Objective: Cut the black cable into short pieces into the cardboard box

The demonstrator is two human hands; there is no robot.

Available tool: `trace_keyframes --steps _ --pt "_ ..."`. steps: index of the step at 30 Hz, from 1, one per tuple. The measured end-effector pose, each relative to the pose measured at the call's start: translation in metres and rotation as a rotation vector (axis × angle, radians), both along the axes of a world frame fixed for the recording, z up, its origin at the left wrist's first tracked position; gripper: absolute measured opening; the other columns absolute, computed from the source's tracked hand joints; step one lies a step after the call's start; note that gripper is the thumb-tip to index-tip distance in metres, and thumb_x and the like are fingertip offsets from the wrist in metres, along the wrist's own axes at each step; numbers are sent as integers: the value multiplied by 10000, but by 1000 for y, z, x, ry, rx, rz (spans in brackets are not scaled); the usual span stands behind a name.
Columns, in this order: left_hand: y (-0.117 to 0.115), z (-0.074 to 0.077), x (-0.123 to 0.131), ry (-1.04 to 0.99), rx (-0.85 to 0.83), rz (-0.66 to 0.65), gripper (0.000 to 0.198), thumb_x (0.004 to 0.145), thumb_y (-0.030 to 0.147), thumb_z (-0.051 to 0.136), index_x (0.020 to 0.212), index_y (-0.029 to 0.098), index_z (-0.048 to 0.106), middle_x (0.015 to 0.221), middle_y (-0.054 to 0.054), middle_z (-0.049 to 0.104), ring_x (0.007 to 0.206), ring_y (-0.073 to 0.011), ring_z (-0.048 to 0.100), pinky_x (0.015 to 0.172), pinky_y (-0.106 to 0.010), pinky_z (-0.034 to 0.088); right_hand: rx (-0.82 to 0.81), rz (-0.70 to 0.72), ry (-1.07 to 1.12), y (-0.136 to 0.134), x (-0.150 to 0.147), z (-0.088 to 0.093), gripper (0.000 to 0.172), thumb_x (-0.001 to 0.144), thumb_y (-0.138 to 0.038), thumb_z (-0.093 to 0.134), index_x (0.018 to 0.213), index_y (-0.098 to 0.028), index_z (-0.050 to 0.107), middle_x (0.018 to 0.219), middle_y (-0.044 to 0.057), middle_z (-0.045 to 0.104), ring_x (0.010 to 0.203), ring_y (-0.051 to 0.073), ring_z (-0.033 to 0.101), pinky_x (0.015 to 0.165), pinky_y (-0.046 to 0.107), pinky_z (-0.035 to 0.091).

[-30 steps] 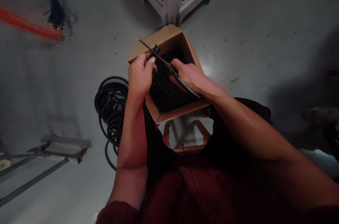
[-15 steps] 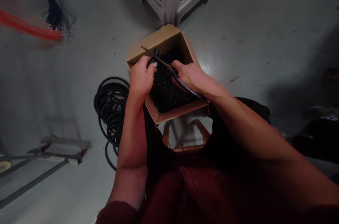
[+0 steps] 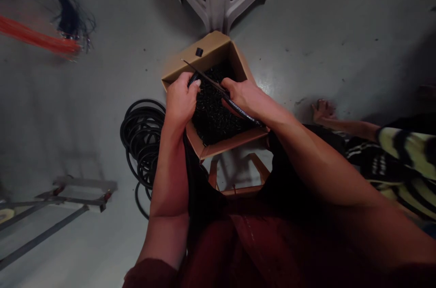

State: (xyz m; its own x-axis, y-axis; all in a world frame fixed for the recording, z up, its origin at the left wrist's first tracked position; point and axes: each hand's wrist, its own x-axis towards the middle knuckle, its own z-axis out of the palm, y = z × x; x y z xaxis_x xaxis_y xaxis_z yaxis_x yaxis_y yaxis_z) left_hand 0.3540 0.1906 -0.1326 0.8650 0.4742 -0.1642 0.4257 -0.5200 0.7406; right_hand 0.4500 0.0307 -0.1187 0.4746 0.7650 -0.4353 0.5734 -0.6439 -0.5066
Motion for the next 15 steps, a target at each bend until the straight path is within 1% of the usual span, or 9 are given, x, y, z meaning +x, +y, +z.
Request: trace_keyframes --steps 2,4,7,9,12,15 --pt "0 0 0 -6 -14 14 281 892 399 512 1018 178 632 905 -65 677 909 -198 634 787 -289 484 -1 -3 -3 0 0 0 340 887 -367 381 1095 -157 550 775 103 646 675 215 577 599 303 367" --pt "-1 0 0 -11 -61 21 281 886 401 525 1025 182 632 837 -49 669 803 -172 637 705 -260 487 4 -27 -8 0 1 1 327 881 -363 393 1083 -162 554 775 97 644 679 213 576 599 298 366" --pt "-4 3 0 11 -210 13 282 883 398 535 1048 188 624 723 -16 631 612 -116 591 563 -214 453 32 -77 -20 0 3 1 300 867 -357 427 1065 -172 556 788 87 643 713 218 584 619 296 375" --pt "-7 7 1 37 -327 12 281 876 385 553 1068 189 616 696 -3 606 518 -80 533 487 -192 413 64 -98 -21 -1 6 1 282 859 -350 447 1054 -178 555 789 78 640 731 223 587 628 297 380" --pt "-13 15 3 59 -496 29 323 873 373 566 1148 204 581 719 4 588 463 -46 483 422 -170 370 139 -151 -8 -3 11 0 221 845 -318 472 1011 -195 551 784 58 630 726 213 582 627 294 386" --pt "-18 22 3 68 -629 22 388 884 358 554 1246 218 527 761 4 584 461 -31 475 399 -155 350 276 -273 84 -3 13 1 183 859 -347 472 971 -211 521 759 31 607 658 179 560 590 280 399"
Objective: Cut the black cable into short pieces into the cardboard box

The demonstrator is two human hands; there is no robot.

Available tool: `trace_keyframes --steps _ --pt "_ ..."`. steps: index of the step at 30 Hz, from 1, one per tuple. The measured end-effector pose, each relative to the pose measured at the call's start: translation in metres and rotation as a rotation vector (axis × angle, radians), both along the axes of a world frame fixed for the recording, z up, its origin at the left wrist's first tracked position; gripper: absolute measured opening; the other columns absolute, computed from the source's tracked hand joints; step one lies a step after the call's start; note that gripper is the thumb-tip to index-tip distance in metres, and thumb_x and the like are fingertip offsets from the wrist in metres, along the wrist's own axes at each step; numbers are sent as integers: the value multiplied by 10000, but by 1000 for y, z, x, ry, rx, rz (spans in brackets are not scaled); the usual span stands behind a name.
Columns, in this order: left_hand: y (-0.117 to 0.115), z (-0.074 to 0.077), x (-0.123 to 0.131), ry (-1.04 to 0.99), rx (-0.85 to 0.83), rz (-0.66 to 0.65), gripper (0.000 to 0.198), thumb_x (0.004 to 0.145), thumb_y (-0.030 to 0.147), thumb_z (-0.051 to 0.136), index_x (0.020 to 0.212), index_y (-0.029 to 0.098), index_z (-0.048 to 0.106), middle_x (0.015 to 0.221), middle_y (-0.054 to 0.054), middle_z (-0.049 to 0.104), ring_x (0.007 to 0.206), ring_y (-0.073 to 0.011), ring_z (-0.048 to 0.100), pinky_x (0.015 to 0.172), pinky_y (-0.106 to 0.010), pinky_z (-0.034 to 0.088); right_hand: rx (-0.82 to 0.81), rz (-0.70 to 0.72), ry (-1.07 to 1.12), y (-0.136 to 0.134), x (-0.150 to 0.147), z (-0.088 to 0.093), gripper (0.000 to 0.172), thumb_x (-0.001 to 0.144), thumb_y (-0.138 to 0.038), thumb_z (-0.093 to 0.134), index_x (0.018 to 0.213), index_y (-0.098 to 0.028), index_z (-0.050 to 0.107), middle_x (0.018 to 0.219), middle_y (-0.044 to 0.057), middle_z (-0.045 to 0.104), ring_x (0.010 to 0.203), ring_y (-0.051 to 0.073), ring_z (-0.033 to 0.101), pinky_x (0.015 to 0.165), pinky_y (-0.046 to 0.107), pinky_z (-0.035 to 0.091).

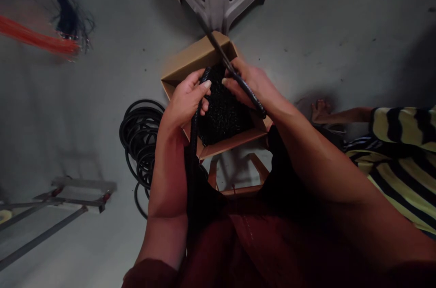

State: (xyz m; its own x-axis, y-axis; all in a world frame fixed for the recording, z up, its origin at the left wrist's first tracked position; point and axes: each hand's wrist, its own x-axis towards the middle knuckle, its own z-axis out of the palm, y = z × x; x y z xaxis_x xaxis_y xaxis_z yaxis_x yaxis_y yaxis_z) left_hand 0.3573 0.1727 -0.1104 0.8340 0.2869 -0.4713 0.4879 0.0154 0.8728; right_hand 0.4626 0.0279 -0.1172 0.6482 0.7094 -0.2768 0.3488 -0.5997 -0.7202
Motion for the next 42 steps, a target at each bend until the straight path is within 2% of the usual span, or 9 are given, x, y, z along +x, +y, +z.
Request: trace_keyframes --steps 4,7,14,20,24,28,30,35,42 --pt "-6 1 0 -6 -68 -66 419 894 338 533 1297 227 500 786 1 597 452 -21 438 379 -154 311 236 -149 249 1 0 9 246 913 -455 395 976 -223 446 773 7 581 590 129 547 530 248 441" --pt "-10 -3 1 -15 -67 -112 411 891 342 530 1289 240 510 782 -5 616 448 -33 431 381 -172 314 205 -143 337 2 -1 18 251 903 -455 415 1010 -229 439 874 20 611 659 121 562 587 242 474" --pt "-19 -4 3 -32 -62 -128 446 858 336 572 1281 231 481 838 -28 641 482 -45 483 441 -184 396 91 -79 179 1 1 19 304 855 -325 435 1143 -226 427 1061 49 627 811 151 567 711 262 472" --pt "-29 -3 -1 -39 -141 -142 491 866 349 558 1326 217 449 896 -48 645 495 -54 515 468 -203 440 151 -207 101 -1 10 21 333 811 -300 444 1125 -192 431 1064 96 628 761 169 578 674 287 476" --pt "-31 -15 0 -51 10 -144 441 880 324 532 1302 207 489 920 -52 653 578 -81 563 562 -228 493 170 -265 80 -3 15 19 335 799 -263 427 1125 -188 406 989 92 631 702 168 581 628 282 478" --pt "-29 -29 0 -79 281 -132 363 881 263 492 1236 228 562 1013 -45 658 828 -167 628 759 -306 521 78 -172 -120 -3 13 9 319 798 -245 403 1115 -210 412 1071 87 611 912 215 593 764 314 469" --pt "-28 -33 -1 -86 343 -137 353 874 235 477 1211 218 582 1049 -54 660 917 -196 620 822 -336 512 94 -125 -167 -3 11 6 320 804 -242 405 1122 -209 418 1100 86 604 944 226 580 812 321 448" --pt "-27 -27 2 -85 376 -155 328 873 229 472 1171 197 604 1059 -49 674 986 -202 617 900 -356 486 81 -129 -122 -3 10 9 313 815 -239 421 1121 -174 432 1085 108 601 918 211 559 801 292 417" --pt "-29 -21 4 -164 535 -126 359 892 423 508 1196 257 603 1279 -36 609 1229 -225 519 1040 -380 389 45 -64 -110 0 10 8 329 840 -238 397 1166 -193 394 1140 94 575 932 182 544 798 258 410"
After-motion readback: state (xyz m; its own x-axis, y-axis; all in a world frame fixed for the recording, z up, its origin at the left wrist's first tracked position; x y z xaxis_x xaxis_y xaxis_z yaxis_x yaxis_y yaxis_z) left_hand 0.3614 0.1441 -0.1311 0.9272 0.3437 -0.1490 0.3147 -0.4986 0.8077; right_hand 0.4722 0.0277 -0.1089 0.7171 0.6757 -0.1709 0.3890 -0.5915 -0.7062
